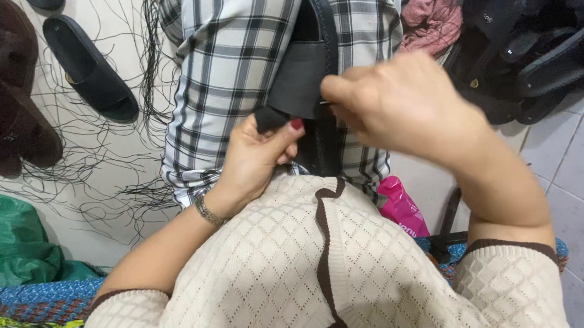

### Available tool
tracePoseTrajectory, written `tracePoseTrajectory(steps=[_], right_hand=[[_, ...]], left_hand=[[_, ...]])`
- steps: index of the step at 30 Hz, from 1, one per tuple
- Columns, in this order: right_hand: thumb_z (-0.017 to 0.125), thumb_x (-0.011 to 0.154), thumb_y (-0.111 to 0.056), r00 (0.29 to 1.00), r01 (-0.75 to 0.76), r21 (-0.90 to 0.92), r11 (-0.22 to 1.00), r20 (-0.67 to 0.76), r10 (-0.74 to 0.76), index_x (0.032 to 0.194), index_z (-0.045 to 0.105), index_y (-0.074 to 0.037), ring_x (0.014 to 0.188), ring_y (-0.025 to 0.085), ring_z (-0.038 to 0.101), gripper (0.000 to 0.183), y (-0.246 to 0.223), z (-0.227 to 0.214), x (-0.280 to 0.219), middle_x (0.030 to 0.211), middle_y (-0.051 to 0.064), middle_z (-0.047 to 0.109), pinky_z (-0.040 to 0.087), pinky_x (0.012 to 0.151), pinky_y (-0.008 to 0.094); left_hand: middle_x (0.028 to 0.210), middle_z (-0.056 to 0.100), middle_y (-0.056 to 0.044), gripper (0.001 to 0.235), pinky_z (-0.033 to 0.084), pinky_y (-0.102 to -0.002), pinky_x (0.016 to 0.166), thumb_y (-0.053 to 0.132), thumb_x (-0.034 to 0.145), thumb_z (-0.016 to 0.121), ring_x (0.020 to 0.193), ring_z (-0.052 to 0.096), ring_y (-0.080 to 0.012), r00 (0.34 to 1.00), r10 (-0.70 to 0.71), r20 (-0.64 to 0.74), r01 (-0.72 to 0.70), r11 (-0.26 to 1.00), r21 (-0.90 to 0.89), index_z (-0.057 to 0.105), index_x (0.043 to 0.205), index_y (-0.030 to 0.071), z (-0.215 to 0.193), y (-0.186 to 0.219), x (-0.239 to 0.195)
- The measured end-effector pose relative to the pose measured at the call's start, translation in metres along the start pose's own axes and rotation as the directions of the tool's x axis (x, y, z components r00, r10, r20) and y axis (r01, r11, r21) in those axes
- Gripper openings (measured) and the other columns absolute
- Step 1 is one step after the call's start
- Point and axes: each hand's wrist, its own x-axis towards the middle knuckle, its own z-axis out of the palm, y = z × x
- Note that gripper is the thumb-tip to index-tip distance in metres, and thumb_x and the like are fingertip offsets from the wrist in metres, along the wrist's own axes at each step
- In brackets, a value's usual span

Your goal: The person sits on the floor and sews a black slip-on shoe using a needle and thread. They repeatedly push the needle through the shoe's upper and pull the thread to stitch it.

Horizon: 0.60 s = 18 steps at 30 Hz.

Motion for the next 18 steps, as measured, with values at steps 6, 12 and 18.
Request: tracePoseTrajectory(steps=[6, 12, 18], right_hand=[[0.071, 0.098, -0.003, 0.898, -0.428, -0.213, 0.878, -0.213, 0.385, 0.132, 0.077, -0.025, 0.054, 0.012, 0.053, 0.042, -0.034, -0.027, -0.076, 0.078, -0.006, 0.066, 0.045, 0.041, 0.032], [0.068, 0.103, -0.029, 0.882, -0.055, 0.391, 0.919, -0.412, 0.228, 0.098, 0.062, -0.001, 0.067, 0.017, 0.063, 0.028, 0.000, 0.038, -0.058, 0.086, 0.010, 0.069, 0.047, 0.054, 0.030], [0.066, 0.096, -0.012, 0.862, 0.441, 0.748, 0.496, -0.507, -0.001, 0.090, 0.068, -0.001, 0.094, 0.021, 0.065, 0.012, 0.016, 0.049, -0.021, 0.107, 0.014, 0.063, 0.059, 0.086, 0.031]], left_hand=[[0.079, 0.066, -0.002, 0.012, 0.052, -0.013, 0.052, 0.013, 0.101, 0.065, 0.060, 0.059, -0.0065, 0.974, 0.203, 0.103, -0.223, 0.941, 0.254, 0.066, 0.109, 0.005, -0.022, 0.000, -0.012], [0.108, 0.074, -0.006, 0.019, 0.062, -0.021, 0.084, 0.000, 0.093, 0.072, 0.093, 0.070, -0.0106, 0.922, 0.356, -0.153, -0.289, 0.894, 0.342, 0.070, 0.111, 0.006, -0.037, 0.011, -0.031], [0.113, 0.073, -0.008, 0.022, 0.063, -0.024, 0.090, 0.005, 0.094, 0.070, 0.099, 0.071, -0.0135, 0.919, 0.385, -0.086, -0.330, 0.870, 0.366, 0.069, 0.116, 0.006, -0.038, 0.009, -0.030]])
